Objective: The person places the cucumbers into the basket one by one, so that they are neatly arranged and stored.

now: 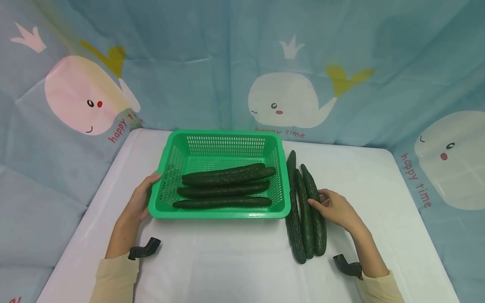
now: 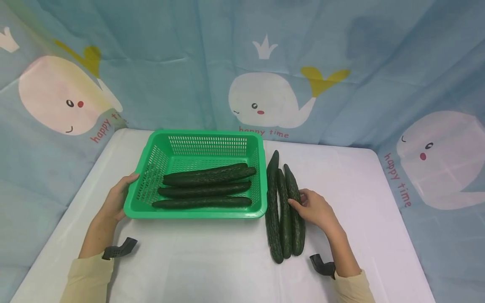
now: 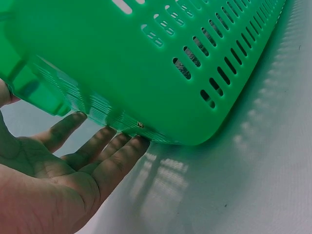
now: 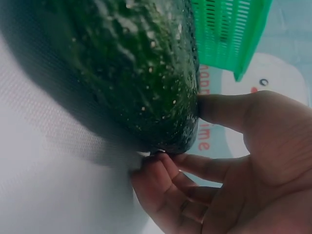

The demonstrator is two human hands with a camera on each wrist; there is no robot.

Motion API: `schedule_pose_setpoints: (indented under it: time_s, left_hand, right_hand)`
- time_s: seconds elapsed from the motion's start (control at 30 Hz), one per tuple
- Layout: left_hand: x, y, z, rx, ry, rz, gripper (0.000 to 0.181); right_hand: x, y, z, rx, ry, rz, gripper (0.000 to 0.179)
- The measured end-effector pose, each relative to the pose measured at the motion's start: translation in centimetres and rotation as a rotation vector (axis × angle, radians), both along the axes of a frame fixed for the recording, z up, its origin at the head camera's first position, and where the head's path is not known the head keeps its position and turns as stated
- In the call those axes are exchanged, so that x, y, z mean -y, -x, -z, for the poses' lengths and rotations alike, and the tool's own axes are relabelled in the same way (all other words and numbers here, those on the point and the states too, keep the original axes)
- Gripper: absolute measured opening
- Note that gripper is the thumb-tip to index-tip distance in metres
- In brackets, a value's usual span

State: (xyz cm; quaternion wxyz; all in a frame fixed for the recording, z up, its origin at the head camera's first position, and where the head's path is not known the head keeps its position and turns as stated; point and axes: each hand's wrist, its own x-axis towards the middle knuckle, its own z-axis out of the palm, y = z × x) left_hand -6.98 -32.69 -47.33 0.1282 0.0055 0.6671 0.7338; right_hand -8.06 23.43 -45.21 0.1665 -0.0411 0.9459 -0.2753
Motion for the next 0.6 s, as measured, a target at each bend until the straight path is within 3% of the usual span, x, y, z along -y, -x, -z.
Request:
schedule_pose_setpoints:
  time_s: [0.37, 0.6]
  left_hand:
    - [-0.1, 0.08, -0.05, 0.012, 0.021, -0.014, 0.072]
    - [-0.1, 0.15, -0.05, 0.033, 0.01, -0.021, 0.072]
  right_hand:
    - [0.04, -0.09, -0.18, 0.076, 0.084, 0.017, 0.078]
    - [0.21, -0.39, -0.67, 0.066, 0.092, 0.033, 0.073]
